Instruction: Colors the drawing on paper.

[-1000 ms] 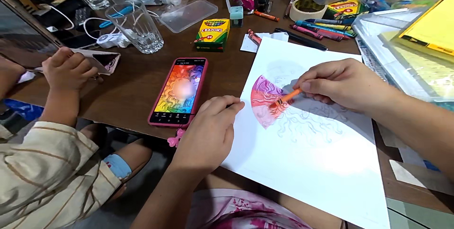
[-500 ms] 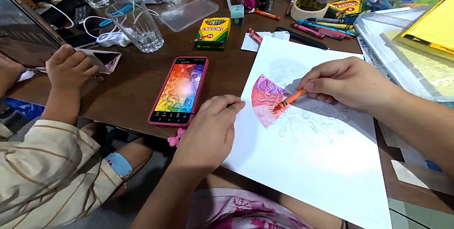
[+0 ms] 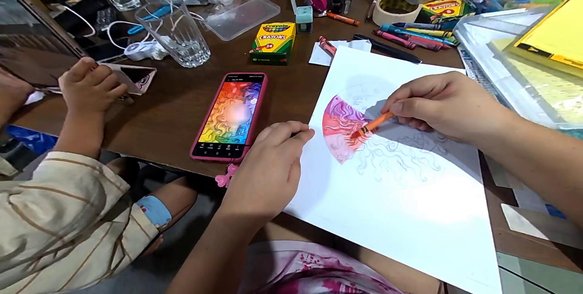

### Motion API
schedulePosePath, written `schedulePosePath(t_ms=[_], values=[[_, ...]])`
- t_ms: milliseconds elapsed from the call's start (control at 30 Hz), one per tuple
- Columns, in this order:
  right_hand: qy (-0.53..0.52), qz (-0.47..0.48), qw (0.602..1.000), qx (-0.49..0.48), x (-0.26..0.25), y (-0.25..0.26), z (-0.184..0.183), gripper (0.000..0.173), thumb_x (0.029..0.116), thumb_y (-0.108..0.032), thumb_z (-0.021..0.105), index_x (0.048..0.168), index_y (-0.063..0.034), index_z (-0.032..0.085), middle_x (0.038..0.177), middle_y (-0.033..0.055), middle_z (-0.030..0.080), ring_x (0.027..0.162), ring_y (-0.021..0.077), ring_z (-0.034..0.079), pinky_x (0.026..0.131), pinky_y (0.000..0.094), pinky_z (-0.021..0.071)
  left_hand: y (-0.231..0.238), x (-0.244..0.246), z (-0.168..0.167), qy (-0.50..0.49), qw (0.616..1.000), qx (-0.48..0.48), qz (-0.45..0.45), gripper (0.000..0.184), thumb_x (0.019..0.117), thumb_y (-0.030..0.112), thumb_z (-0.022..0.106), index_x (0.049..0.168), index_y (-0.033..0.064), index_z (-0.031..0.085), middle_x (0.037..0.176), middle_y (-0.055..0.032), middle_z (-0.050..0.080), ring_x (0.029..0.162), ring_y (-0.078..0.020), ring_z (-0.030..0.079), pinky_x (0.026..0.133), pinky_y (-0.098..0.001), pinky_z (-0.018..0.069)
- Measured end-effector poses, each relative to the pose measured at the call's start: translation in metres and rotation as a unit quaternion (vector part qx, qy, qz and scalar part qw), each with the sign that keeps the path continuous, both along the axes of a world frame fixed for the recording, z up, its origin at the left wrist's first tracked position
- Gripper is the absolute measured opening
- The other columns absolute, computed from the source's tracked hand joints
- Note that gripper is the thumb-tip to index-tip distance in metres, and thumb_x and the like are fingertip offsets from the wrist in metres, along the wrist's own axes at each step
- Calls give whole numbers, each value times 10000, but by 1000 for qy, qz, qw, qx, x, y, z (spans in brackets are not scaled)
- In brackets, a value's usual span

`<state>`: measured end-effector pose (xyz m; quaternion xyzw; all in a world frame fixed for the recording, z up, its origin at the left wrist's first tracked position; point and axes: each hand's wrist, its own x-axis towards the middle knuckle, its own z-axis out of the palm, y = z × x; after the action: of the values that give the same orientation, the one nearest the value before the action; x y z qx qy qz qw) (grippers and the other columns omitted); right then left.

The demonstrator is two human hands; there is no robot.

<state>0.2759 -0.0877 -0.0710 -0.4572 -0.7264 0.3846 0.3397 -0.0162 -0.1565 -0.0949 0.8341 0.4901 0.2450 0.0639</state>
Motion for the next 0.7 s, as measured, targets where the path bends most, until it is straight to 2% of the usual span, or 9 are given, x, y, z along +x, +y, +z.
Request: schedulePosePath(t_ms=[133, 233, 333, 433, 500, 633, 700], values=[[0, -5, 1000, -4, 0, 0, 1, 187, 971, -66, 610, 869, -136, 749, 654, -103, 625, 520, -50, 535, 469, 102, 437, 0, 0, 0, -2, 1000, 1, 0, 400, 959, 63, 444, 1251, 76, 716, 1345, -68, 640, 1274, -246, 571, 1070, -395, 451], [5, -1, 1000, -5, 0, 0, 0, 209, 938, -51, 591, 831, -144, 744, 628, -112, 610, 503, -57, 520, 455, 101, 421, 0, 0, 0, 1, 1000, 3, -1, 401, 964, 70, 437, 1252, 80, 716, 1345, -64, 642, 1278, -243, 571, 1073, -389, 451], [4, -2, 1000, -8, 0, 0, 1, 185, 967, -62, 607, 870, -135, 746, 658, -106, 628, 524, -48, 539, 476, 104, 443, 0, 0, 0, -1, 1000, 1, -2, 399, 968, 69, 436, 1254, 78, 714, 1346, -66, 640, 1276, -245, 570, 1070, -395, 452], [1, 8, 1000, 3, 0, 0, 0, 206, 928, -59, 591, 829, -153, 745, 635, -119, 614, 509, -60, 518, 459, 99, 418, 0, 0, 0, -2, 1000, 2, -2, 400, 968, 65, 436, 1254, 76, 715, 1343, -71, 642, 1276, -248, 571, 1071, -398, 450], [-4, 3, 1000, 5, -1, -1, 0, 175, 971, -71, 616, 877, -132, 751, 665, -108, 627, 528, -55, 531, 477, 100, 435, 0, 0, 0, 0, 1000, 3, -3, 399, 967, 64, 438, 1253, 75, 715, 1340, -70, 643, 1270, -249, 573, 1069, -396, 451], [0, 16, 1000, 13, 0, 1, -1, 199, 933, -66, 598, 834, -152, 748, 632, -126, 610, 509, -66, 504, 463, 98, 404, 0, 0, 0, 0, 1000, 4, -6, 395, 966, 65, 441, 1251, 70, 715, 1338, -73, 644, 1269, -253, 574, 1069, -398, 450], [1, 13, 1000, 9, 0, 1, -1, 179, 966, -67, 611, 880, -136, 752, 662, -112, 622, 526, -58, 519, 480, 100, 425, 0, -1, 0, 0, 1000, 4, -6, 399, 961, 65, 441, 1251, 73, 715, 1344, -73, 641, 1272, -251, 571, 1070, -395, 448]])
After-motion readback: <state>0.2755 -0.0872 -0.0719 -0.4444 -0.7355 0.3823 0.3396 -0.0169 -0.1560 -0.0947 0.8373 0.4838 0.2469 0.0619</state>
